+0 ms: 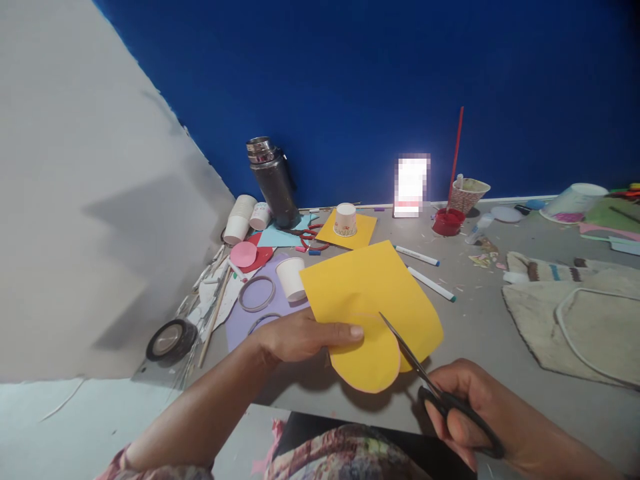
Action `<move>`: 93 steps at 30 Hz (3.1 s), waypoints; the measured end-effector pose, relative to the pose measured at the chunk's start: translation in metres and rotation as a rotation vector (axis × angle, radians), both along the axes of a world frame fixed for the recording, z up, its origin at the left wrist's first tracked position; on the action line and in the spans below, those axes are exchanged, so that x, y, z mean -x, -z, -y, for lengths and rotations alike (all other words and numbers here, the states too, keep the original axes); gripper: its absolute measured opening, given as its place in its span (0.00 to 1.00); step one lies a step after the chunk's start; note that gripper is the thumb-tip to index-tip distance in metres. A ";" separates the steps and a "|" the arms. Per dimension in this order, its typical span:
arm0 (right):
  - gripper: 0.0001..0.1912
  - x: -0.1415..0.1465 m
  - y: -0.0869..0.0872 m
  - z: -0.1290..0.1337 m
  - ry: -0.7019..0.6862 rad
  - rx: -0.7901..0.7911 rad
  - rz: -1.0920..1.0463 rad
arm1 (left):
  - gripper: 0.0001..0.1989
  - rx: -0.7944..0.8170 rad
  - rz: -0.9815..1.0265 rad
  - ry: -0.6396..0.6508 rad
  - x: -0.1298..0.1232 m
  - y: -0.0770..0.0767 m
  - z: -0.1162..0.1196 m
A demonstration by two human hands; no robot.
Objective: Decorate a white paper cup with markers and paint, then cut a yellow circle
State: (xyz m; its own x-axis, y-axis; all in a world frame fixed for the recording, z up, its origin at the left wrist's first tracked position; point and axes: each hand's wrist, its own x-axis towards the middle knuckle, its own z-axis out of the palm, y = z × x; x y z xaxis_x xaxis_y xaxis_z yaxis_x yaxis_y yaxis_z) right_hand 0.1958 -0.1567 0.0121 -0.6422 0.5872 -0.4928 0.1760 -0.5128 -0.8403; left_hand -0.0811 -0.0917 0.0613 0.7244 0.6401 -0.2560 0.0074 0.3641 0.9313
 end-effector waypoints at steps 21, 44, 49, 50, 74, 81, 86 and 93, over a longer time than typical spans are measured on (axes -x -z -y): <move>0.26 0.000 -0.004 -0.001 0.003 -0.018 0.013 | 0.27 0.065 -0.015 -0.093 -0.002 -0.002 0.001; 0.23 0.001 0.008 0.002 0.021 -0.052 0.009 | 0.25 0.099 0.028 -0.305 -0.014 0.003 0.000; 0.29 0.004 0.001 -0.008 -0.015 -0.059 0.034 | 0.24 0.115 0.054 -0.328 -0.012 0.006 -0.004; 0.30 0.005 -0.001 -0.011 -0.024 -0.059 0.038 | 0.24 0.118 0.059 -0.332 -0.012 0.007 -0.005; 0.20 -0.003 0.010 -0.045 -0.157 0.007 0.159 | 0.23 0.165 0.012 -0.310 -0.002 0.018 -0.022; 0.36 -0.003 0.010 -0.053 -0.198 0.007 0.095 | 0.23 0.127 0.036 -0.300 -0.001 0.021 -0.023; 0.42 -0.006 0.019 -0.054 -0.210 -0.021 0.020 | 0.24 0.134 0.027 -0.281 0.000 0.021 -0.023; 0.41 -0.007 0.019 -0.055 -0.204 -0.001 0.036 | 0.23 0.125 0.023 -0.254 0.002 0.022 -0.024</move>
